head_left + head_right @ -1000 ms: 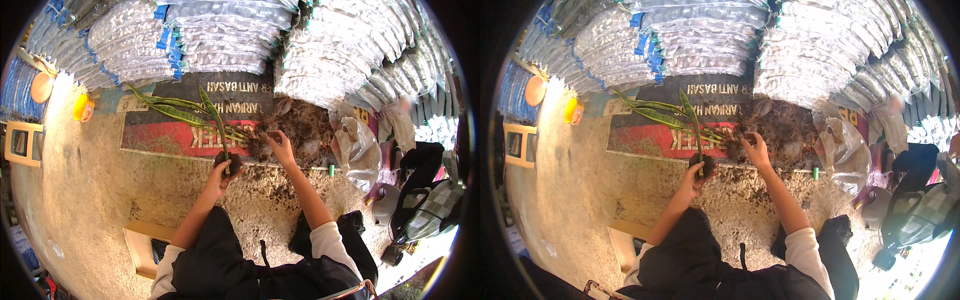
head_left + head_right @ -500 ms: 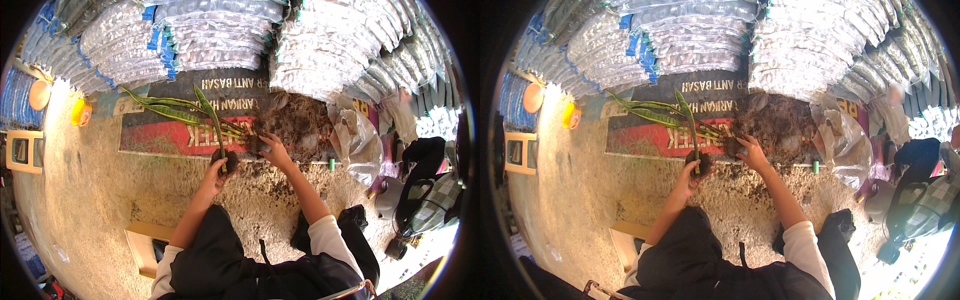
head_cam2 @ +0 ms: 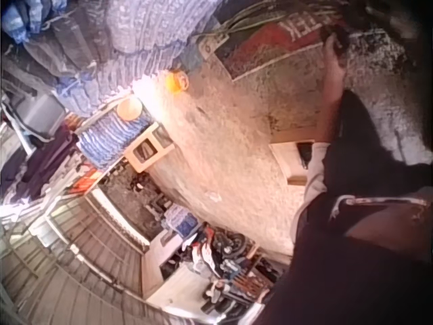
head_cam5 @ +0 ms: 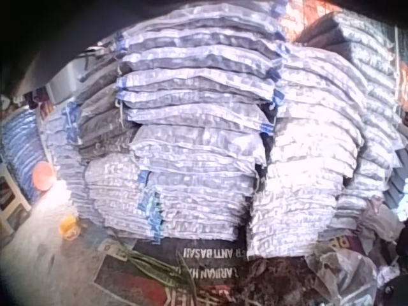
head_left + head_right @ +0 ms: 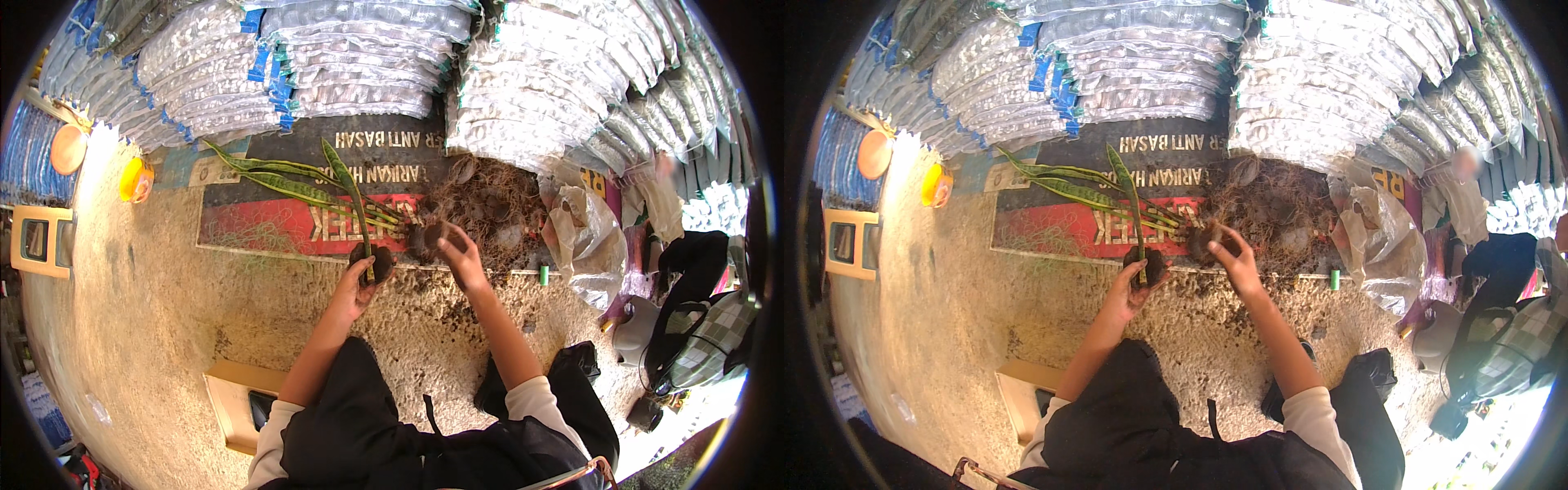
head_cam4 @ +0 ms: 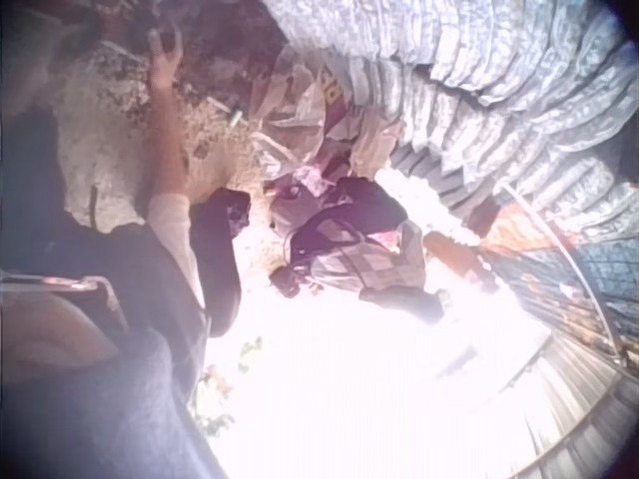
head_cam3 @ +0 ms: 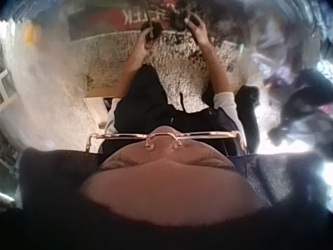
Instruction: The person is sitting on the floor, handling a plant with long green leaves and a root ball. They are wrapping the root ball with a fibrous material, likely coconut coir, and securing it with a green string. The person is surrounded by stacks of packaged materials.
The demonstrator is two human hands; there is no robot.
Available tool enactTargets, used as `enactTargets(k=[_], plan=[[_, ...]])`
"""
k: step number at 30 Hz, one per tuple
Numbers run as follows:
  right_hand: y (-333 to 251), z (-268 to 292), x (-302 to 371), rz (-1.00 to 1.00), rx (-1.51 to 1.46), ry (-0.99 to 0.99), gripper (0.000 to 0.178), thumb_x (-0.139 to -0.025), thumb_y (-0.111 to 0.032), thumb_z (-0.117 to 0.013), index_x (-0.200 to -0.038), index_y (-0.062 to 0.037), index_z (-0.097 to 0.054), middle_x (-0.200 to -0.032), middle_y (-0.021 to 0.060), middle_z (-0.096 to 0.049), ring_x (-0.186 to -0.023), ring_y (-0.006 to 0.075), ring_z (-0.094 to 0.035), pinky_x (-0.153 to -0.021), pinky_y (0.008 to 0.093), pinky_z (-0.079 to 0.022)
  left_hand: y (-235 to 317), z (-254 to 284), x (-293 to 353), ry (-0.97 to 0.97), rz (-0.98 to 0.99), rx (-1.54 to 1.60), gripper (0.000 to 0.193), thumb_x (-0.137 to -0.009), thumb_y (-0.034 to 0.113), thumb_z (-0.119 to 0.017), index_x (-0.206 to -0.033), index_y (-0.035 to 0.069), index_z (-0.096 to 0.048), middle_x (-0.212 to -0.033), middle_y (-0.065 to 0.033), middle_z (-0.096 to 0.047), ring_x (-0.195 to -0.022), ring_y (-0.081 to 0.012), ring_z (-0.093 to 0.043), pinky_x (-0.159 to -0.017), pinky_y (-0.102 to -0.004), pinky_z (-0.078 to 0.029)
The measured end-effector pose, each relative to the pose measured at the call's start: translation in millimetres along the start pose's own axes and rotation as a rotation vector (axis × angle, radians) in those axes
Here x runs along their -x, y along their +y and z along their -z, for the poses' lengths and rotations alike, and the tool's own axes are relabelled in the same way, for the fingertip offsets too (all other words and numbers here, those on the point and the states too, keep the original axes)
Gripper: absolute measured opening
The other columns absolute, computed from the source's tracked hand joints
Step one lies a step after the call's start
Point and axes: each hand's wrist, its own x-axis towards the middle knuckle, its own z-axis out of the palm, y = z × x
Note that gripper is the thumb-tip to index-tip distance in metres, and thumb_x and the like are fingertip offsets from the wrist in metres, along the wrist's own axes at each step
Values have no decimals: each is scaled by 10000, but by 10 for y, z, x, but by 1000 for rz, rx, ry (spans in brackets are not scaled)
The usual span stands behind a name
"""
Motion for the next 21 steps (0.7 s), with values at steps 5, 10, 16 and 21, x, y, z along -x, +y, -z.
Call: enactTargets(k=[5, 10, 16, 21], plan=[[-68, -546, 274, 131, 104, -132, 511, -784, -100, -675, -1226, 15, -444, -1040, 115, -576, -950, 159, -549, -810, 292, -468, -62, -55, -10, 46, -26, -41, 260, -846, 170, -553, -1059, 24, -528, -985, -111, -611, -847, -222, -635, -352, -172, -405], [99, -694, 226, 210, 212, -46, 433, -811, -105, -639, -1191, 39, -491, -1089, 122, -582, -963, 134, -542, -817, 273, -449, -133, -131, -60, 3, -118, -36, 374, -900, 363, -442, -1132, 76, -503, -1069, -68, -588, -926, -208, -605, -747, -357, -525], [32, -817, 282, 122, 193, -28, 515, -802, -84, -651, -1254, 29, -432, -1043, 118, -592, -907, 128, -554, -757, 259, -469, -138, -141, -8, -60, -164, 164, 456, -923, 454, -336, -1181, 102, -471, -1120, -85, -560, -982, -225, -580, -825, -412, -514], [76, -833, 267, 286, 345, -50, 644, -739, -27, -689, -1294, 26, -366, -1072, 166, -582, -959, 181, -572, -831, 320, -479, -127, -113, -34, 26, -99, 196, 412, -925, 417, -376, -1146, 94, -504, -1060, -77, -592, -934, -198, -603, -793, -354, -528]])
